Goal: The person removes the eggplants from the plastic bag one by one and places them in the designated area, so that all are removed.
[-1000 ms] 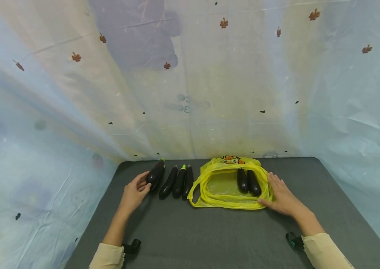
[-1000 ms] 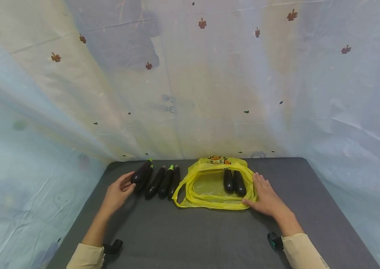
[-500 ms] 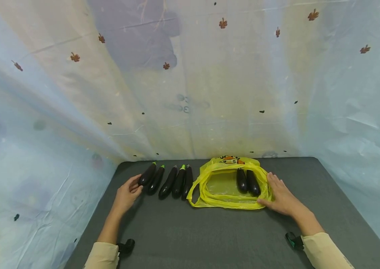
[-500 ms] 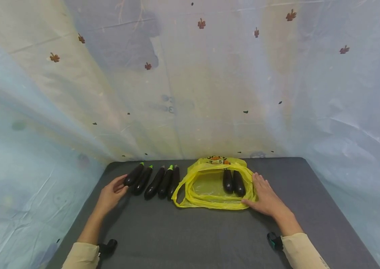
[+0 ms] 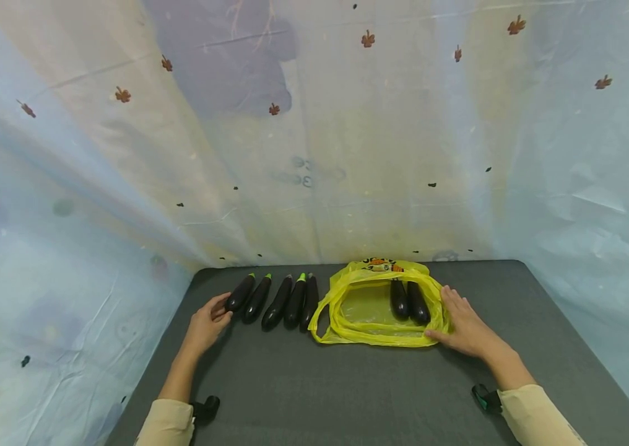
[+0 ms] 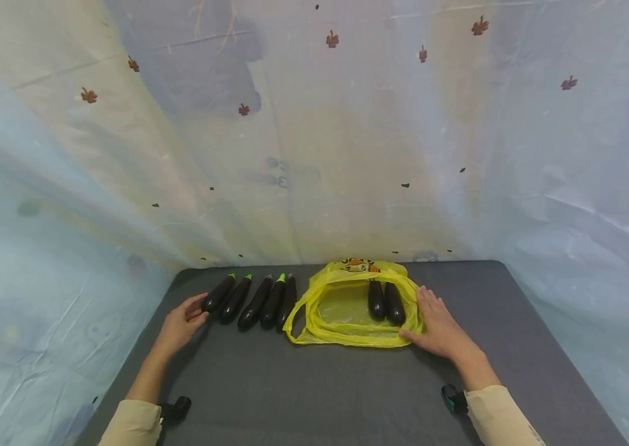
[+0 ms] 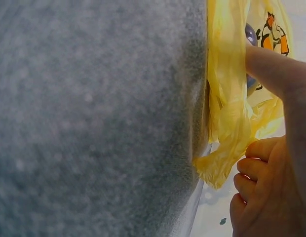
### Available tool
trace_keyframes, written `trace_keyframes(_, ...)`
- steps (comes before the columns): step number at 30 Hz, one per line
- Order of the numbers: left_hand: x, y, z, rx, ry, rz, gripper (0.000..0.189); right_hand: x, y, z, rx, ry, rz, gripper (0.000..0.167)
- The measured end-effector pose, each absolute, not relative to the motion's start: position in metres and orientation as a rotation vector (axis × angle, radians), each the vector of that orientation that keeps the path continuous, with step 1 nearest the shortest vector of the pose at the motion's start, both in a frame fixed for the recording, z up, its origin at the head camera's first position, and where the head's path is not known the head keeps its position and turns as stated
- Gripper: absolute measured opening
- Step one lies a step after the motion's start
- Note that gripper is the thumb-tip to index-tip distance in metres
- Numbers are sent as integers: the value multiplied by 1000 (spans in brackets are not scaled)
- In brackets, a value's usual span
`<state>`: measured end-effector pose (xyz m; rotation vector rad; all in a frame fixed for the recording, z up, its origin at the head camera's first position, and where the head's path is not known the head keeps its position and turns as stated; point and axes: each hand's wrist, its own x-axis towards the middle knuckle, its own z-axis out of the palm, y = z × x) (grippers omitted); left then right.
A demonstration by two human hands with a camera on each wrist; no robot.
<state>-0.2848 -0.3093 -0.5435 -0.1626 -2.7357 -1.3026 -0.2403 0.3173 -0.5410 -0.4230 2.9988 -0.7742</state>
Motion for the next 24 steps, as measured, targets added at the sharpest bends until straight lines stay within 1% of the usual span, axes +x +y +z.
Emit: trace_keyframes(24, -286, -309, -550, -130, -2872, -1275, 57, -241, 317, -539, -468, 3020, -765, 119)
